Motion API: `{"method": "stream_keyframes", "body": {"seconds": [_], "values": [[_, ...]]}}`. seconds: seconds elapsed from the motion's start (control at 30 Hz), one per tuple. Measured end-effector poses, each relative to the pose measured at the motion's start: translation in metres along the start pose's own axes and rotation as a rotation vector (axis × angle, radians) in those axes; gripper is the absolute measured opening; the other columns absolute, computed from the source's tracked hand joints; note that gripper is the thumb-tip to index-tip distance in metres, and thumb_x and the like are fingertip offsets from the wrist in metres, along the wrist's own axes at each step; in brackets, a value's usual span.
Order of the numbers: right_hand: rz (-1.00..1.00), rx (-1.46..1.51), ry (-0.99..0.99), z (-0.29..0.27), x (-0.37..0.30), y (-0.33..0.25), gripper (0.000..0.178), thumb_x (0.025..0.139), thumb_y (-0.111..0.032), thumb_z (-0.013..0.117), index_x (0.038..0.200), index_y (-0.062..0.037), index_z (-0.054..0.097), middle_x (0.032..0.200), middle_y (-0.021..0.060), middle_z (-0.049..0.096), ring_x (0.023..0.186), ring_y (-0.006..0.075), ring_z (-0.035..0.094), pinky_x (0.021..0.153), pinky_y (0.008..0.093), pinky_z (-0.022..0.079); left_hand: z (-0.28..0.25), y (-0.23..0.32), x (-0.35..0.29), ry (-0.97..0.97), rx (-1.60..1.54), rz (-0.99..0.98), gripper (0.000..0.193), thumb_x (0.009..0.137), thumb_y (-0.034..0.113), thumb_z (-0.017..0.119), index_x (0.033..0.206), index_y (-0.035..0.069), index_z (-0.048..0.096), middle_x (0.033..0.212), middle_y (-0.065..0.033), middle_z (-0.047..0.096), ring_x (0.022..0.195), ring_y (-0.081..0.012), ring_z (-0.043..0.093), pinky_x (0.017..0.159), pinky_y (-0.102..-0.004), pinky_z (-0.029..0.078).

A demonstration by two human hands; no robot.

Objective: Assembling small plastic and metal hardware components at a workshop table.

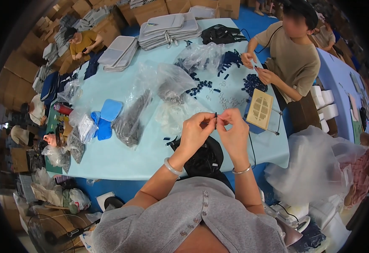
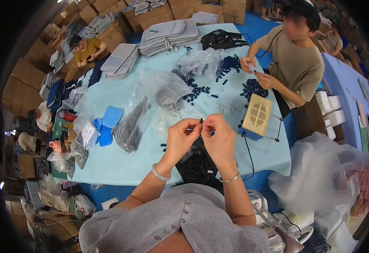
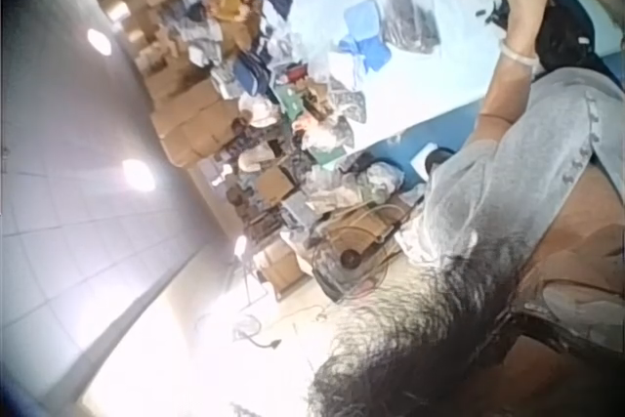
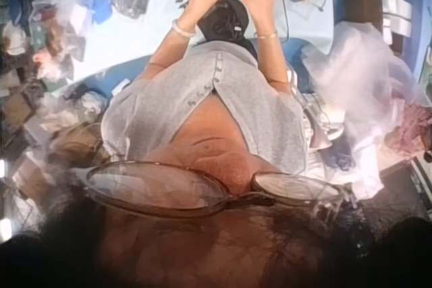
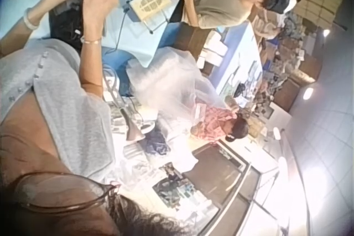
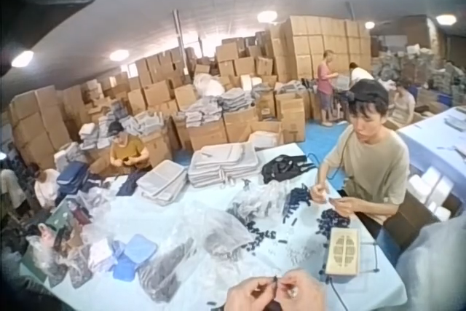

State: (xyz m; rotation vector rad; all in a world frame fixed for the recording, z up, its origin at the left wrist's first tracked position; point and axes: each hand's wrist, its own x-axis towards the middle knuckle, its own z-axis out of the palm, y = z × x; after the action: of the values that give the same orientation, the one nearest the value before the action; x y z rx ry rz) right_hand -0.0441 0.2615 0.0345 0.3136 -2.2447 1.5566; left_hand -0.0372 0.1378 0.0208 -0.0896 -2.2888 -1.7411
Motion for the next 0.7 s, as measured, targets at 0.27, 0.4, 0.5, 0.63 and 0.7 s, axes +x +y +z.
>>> {"method": "stream_keyframes", "body": {"seconds": [0.27,0.4,0.5,0.63,0.7], "values": [[0.119,0.169,-0.034,0.006,-0.005,0.010,0.023,0.069,0.006,0.063,0.079,-0.0041,0.045,0.067,0.0035,0.056,0.061,0.0100,0.059,0.056,0.0224,0.046,-0.004,-0.007,0.004,-0.037,0.013,-0.065,0.006,0.075,0.000,0.059,0.080,-0.003,0.060,0.069,-0.0045,0.061,0.063,-0.0077,0.059,0.059,-0.0221,0.050],[0.402,0.629,-0.027,0.006,-0.004,0.018,0.020,0.074,0.005,0.063,0.078,-0.0041,0.045,0.075,0.0003,0.057,0.066,0.0054,0.055,0.059,0.0195,0.045,-0.003,-0.011,0.004,-0.083,-0.286,-0.217,0.006,0.077,-0.001,0.058,0.082,-0.003,0.060,0.071,-0.0030,0.061,0.065,-0.0068,0.058,0.060,-0.0213,0.049],[0.431,0.808,-0.059,0.007,-0.005,0.029,0.015,0.077,0.003,0.062,0.085,-0.0029,0.050,0.081,0.0006,0.058,0.067,0.0056,0.054,0.061,0.0184,0.045,-0.003,-0.015,0.003,-0.120,-0.539,-0.313,0.006,0.080,0.000,0.056,0.083,-0.004,0.060,0.074,-0.0025,0.062,0.066,-0.0073,0.058,0.062,-0.0207,0.049],[0.446,0.573,-0.070,0.005,-0.004,0.017,0.015,0.078,0.002,0.061,0.091,-0.0011,0.056,0.078,0.0006,0.058,0.066,0.0058,0.055,0.061,0.0192,0.046,-0.003,-0.008,0.001,-0.091,-0.380,-0.274,0.009,0.083,0.004,0.058,0.085,-0.005,0.061,0.074,-0.0023,0.062,0.067,-0.0075,0.059,0.061,-0.0209,0.048],[0.314,0.404,-0.076,0.006,-0.005,0.018,0.017,0.077,0.002,0.060,0.094,-0.0004,0.060,0.077,0.0033,0.061,0.064,0.0082,0.057,0.060,0.0212,0.047,-0.003,-0.006,0.001,-0.082,-0.291,-0.234,0.011,0.084,0.005,0.058,0.087,-0.005,0.061,0.074,-0.0023,0.062,0.067,-0.0074,0.059,0.060,-0.0213,0.048]]}}
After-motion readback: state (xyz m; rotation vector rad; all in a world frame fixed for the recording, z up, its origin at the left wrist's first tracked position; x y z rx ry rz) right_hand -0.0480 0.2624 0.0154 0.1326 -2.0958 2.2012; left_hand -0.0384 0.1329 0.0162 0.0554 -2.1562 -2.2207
